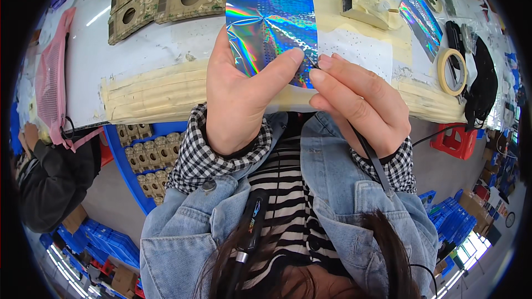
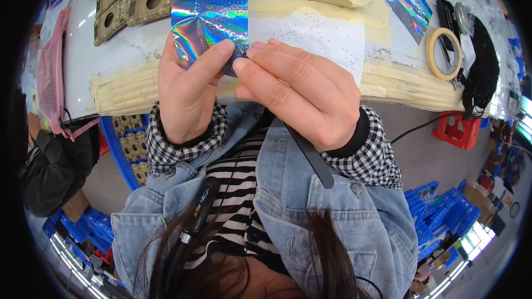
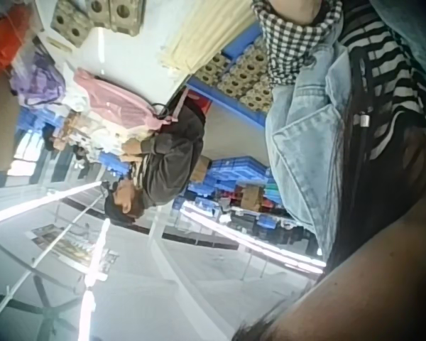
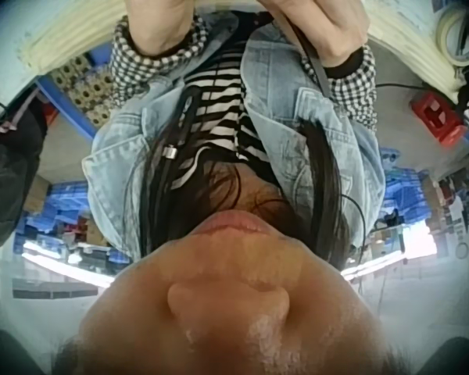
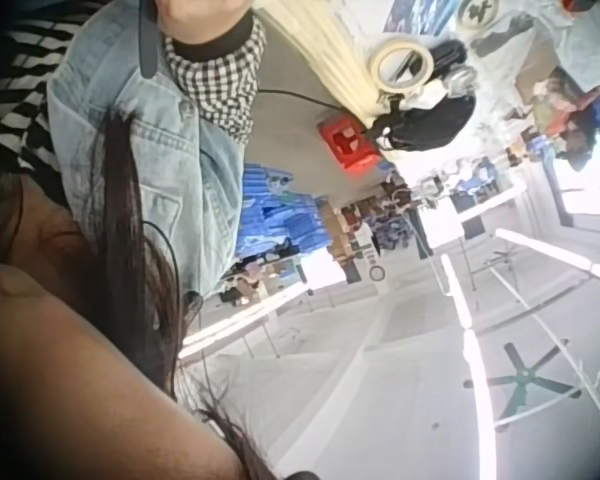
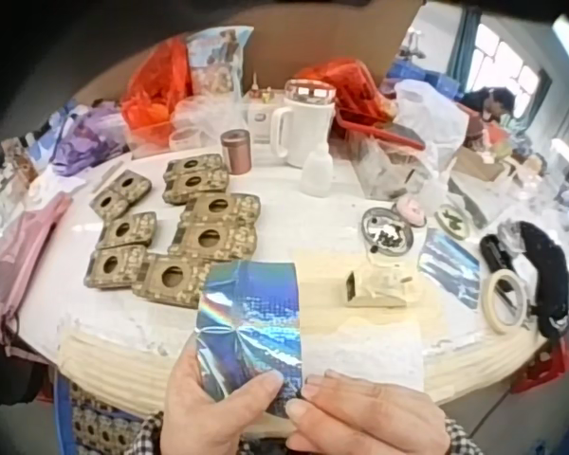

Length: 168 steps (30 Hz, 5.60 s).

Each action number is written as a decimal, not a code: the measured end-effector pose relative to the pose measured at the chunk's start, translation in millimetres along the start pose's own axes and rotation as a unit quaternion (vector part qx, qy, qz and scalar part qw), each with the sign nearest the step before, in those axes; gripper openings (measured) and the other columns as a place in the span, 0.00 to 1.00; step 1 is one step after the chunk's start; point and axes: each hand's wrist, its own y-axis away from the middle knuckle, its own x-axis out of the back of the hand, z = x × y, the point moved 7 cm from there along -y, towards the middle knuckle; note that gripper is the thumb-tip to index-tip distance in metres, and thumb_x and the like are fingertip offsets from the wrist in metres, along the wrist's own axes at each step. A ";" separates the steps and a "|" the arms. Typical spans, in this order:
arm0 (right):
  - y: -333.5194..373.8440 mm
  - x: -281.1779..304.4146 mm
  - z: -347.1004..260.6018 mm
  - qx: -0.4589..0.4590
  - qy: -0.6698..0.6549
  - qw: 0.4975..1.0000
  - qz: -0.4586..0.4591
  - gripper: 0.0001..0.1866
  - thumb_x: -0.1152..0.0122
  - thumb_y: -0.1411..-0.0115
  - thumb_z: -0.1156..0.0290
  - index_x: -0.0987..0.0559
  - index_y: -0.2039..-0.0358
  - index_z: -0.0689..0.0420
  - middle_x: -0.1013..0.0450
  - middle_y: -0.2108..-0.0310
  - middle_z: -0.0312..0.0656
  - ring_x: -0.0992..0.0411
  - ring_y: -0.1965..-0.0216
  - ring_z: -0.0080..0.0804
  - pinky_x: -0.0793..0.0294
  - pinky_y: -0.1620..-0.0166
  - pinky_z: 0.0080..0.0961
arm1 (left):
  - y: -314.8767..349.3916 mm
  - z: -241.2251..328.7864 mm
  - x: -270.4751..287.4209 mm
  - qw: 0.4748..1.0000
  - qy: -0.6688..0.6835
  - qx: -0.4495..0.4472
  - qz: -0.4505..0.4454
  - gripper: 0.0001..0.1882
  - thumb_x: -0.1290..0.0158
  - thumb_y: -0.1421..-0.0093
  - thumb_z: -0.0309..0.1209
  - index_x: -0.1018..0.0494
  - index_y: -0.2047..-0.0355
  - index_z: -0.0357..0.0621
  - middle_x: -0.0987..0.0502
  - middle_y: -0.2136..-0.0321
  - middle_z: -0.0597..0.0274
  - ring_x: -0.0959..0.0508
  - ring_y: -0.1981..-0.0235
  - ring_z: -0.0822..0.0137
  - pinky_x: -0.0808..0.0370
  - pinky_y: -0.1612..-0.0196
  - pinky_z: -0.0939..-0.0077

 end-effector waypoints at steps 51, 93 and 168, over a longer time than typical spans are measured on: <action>30.8 -12.7 16.7 -0.060 0.047 0.992 -0.096 0.16 0.32 0.56 0.66 0.23 0.66 0.58 0.24 0.65 0.41 0.28 0.64 0.37 0.26 0.63 0.30 | 3.1 -0.5 7.0 0.998 0.027 -0.061 -0.004 0.15 0.49 0.38 0.25 0.32 0.50 0.41 0.25 0.56 0.62 0.25 0.56 0.69 0.28 0.52 0.70; 1.9 2.7 13.6 -0.118 -0.083 0.989 -0.019 0.17 0.35 0.47 0.67 0.19 0.58 0.60 0.23 0.62 0.46 0.23 0.61 0.37 0.23 0.58 0.26 | -0.3 -0.4 -0.7 0.997 -0.057 -0.036 -0.024 0.23 0.44 0.46 0.16 0.37 0.50 0.36 0.24 0.59 0.59 0.23 0.59 0.71 0.25 0.55 0.77; -0.6 -3.3 -6.4 0.021 0.028 0.999 -0.010 0.19 0.30 0.54 0.71 0.20 0.61 0.65 0.25 0.63 0.49 0.22 0.65 0.41 0.18 0.66 0.29 | -0.6 1.6 0.0 0.999 -0.024 -0.041 -0.012 0.20 0.44 0.45 0.17 0.35 0.52 0.35 0.23 0.62 0.59 0.22 0.63 0.72 0.24 0.60 0.78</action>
